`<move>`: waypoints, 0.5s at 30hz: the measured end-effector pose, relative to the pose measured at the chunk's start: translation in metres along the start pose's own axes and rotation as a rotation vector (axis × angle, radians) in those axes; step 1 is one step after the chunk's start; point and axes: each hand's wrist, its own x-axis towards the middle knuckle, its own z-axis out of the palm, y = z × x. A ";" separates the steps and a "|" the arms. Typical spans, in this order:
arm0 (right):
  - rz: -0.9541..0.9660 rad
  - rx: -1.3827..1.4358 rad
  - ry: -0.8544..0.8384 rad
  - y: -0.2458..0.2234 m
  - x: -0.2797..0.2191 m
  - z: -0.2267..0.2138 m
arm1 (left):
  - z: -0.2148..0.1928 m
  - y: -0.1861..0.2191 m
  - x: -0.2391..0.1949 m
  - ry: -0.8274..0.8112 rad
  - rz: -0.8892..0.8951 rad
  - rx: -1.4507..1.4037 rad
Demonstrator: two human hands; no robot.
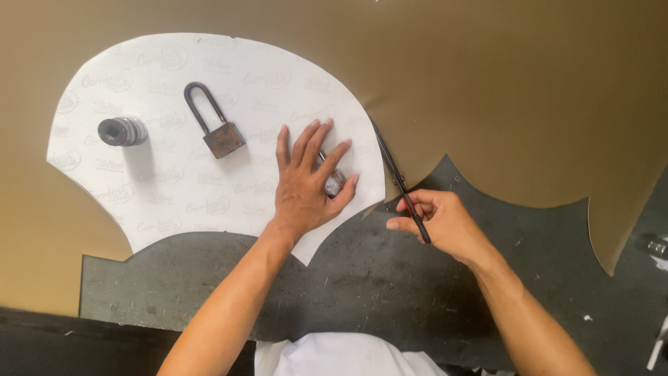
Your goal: The person places a white paper template on a large sheet of brown material, secures it with padlocks, and uses scissors to cut the material along the template's curved edge. After cutting, the person removes the template and scrapes the cut piece with a white tool.
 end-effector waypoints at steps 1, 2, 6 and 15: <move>0.006 -0.014 0.001 -0.004 0.005 -0.002 | 0.000 -0.002 0.002 0.006 0.000 0.002; -0.010 -0.054 0.000 -0.006 0.007 -0.005 | -0.001 -0.001 0.001 0.003 -0.002 -0.003; -0.050 -0.142 -0.014 -0.013 0.017 -0.015 | 0.000 0.001 0.001 0.001 -0.011 -0.014; -0.021 -0.224 -0.049 -0.028 0.037 -0.031 | -0.003 -0.002 0.001 -0.002 -0.042 -0.073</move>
